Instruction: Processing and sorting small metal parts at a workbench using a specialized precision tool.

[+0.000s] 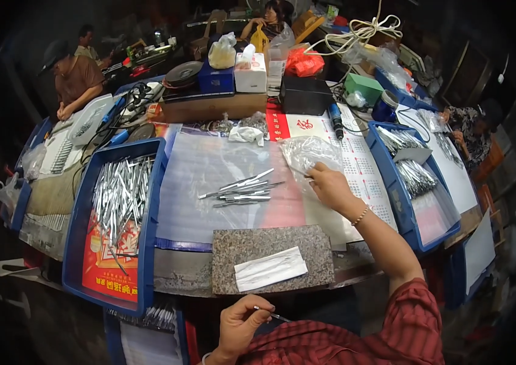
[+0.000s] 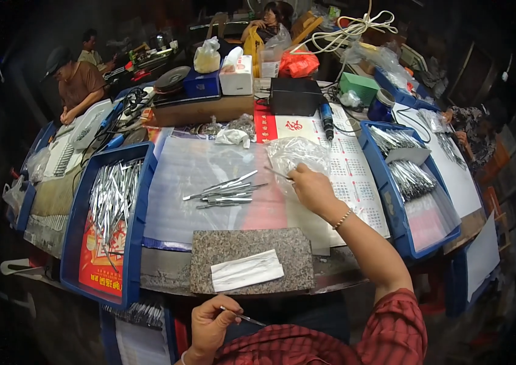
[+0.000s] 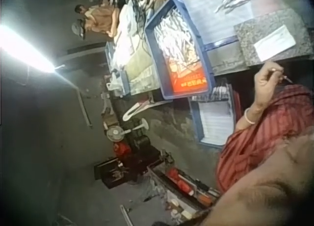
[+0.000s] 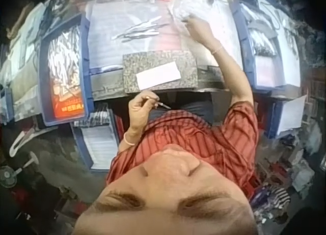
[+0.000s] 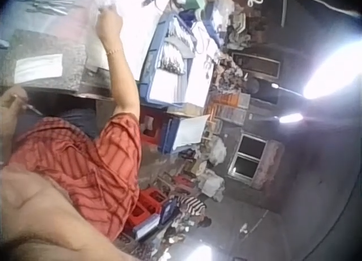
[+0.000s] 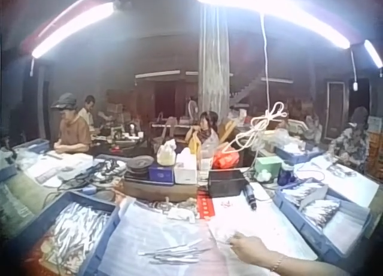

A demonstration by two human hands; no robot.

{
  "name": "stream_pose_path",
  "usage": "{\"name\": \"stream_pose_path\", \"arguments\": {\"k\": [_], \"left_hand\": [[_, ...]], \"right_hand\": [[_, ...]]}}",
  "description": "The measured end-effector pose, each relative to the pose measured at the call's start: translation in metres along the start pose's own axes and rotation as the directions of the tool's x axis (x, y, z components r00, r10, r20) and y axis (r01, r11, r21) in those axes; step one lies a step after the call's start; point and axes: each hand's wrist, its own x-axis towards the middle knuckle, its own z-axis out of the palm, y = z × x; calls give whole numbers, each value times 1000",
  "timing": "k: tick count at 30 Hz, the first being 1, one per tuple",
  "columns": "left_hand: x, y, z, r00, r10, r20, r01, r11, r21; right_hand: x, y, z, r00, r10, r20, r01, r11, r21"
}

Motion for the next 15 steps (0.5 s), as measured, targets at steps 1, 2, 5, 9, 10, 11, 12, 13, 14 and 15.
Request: {"name": "stream_pose_path", "arguments": {"k": [1,2,5,9,10,11,12,13,14,15], "left_hand": [[-1,1,0,1000,-14,-15,14,1000,-3],[-3,2,1,997,-13,-82,15,1000,14],[-6,13,4,984,-103,-148,113,992,60],[-5,11,2,985,-116,-129,115,993,-9],[-5,11,2,985,-123,-124,121,992,-28],[-6,11,3,984,-130,-124,124,991,-50],[-6,10,4,984,-127,-124,122,991,-53],[-7,10,5,987,-119,-106,114,992,-52],[-7,9,5,990,-111,-85,107,993,-51],[-8,7,6,990,-112,-83,108,993,-52]], "right_hand": [[6,0,2,996,-1,94,17,986,-168],[10,-2,5,981,13,192,51,944,-325],[17,1,10,973,-65,222,150,907,-394],[20,6,8,946,-177,271,285,852,-439],[19,6,5,948,-174,268,282,851,-443],[17,6,2,965,-197,175,250,895,-370],[14,5,-1,975,-209,80,223,930,-291],[11,4,-5,974,-211,80,226,929,-292],[7,1,-9,978,-193,-74,177,967,-184],[3,1,-13,963,-152,-224,141,988,-66]]}}
